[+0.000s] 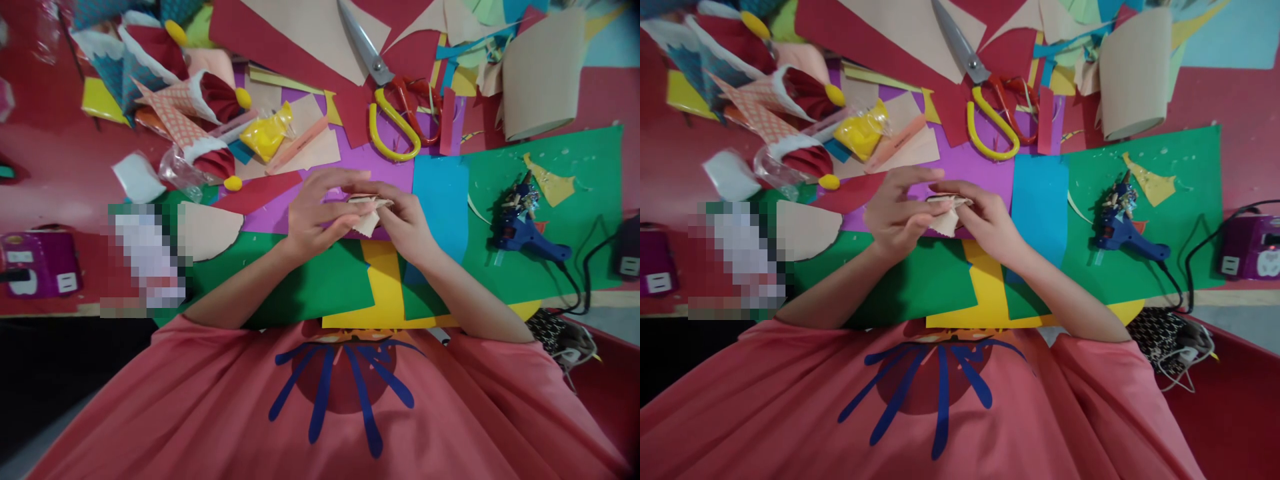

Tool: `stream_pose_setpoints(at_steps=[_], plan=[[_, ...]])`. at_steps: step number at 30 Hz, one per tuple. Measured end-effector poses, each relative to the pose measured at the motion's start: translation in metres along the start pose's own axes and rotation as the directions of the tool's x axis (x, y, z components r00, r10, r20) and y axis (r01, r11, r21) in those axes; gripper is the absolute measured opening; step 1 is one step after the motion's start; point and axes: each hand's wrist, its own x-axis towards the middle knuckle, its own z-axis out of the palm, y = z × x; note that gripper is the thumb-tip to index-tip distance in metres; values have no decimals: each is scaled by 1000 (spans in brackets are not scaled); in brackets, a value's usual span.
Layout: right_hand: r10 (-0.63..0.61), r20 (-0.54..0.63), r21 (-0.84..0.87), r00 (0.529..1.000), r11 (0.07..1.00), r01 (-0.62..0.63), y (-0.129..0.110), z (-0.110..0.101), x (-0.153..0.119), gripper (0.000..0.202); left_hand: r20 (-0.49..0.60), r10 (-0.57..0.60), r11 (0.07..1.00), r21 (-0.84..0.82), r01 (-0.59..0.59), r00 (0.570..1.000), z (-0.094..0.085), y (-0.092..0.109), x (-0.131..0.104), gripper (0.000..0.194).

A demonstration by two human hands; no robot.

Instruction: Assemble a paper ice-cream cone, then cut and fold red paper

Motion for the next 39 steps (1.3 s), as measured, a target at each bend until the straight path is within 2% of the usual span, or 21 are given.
stream_pose_setpoints(at_steps=[3, 5, 7, 10, 13, 14, 16, 20, 22, 27, 29, 31, 34, 36, 39], plan=[[6, -19, 26, 1000, 1000, -6, -1, 0, 0, 18, -26, -200, 973, -125, 195, 979, 7, 1, -2, 11], [22, -19, 48, 1000, 999, -21, -2, 0, -1, 16, -53, -271, 929, -277, 247, 961, 11, 1, -3, 19], [51, 2, 77, 999, 996, -51, -3, -1, -1, 15, -46, -308, 896, -350, 273, 950, 13, 1, -4, 27], [83, 32, 120, 996, 989, -86, -5, -2, -2, 18, 42, -369, 911, -182, 370, 929, 11, 1, -4, 30], [38, 27, 111, 999, 993, -41, -4, 0, -2, 29, 175, -426, 899, -28, 437, 888, 7, 3, -2, 36], [12, 21, 96, 1000, 995, -14, -3, 1, -3, 30, 206, -420, 899, -37, 436, 884, 7, 4, -1, 36], [-44, 10, 57, 999, 997, 43, -1, 3, -3, 27, 226, -360, 912, -118, 393, 905, 6, 4, 1, 37], [-132, -8, -31, 991, 991, 131, 4, 3, -3, 18, 187, -243, 927, -243, 285, 952, 7, 0, 2, 43], [-150, -29, -49, 988, 988, 148, 6, 4, -3, 17, 191, -237, 939, -208, 275, 953, 8, -1, 0, 41], [-123, -110, -68, 986, 991, 116, 8, 7, -3, 11, 275, -273, 945, -102, 310, 922, 8, 1, -2, 38], [-104, -128, -30, 986, 994, 101, 9, 6, -3, 9, 299, -244, 949, -123, 291, 923, 6, 1, -1, 45], [-85, -120, 35, 989, 995, 90, 9, 4, -1, 10, 327, -191, 961, -131, 244, 925, 4, -1, 0, 65], [-99, -96, 74, 990, 992, 106, 12, 1, 2, 10, 367, -171, 978, -49, 203, 914, 3, -5, 1, 81], [-155, -103, -28, 983, 988, 153, 13, -1, 4, 9, 379, -220, 972, 6, 235, 899, 3, -8, 0, 78], [-252, -193, -324, 948, 929, 180, 15, -2, 3, 15, 393, -296, 950, 30, 310, 871, 5, -10, -3, 73]])
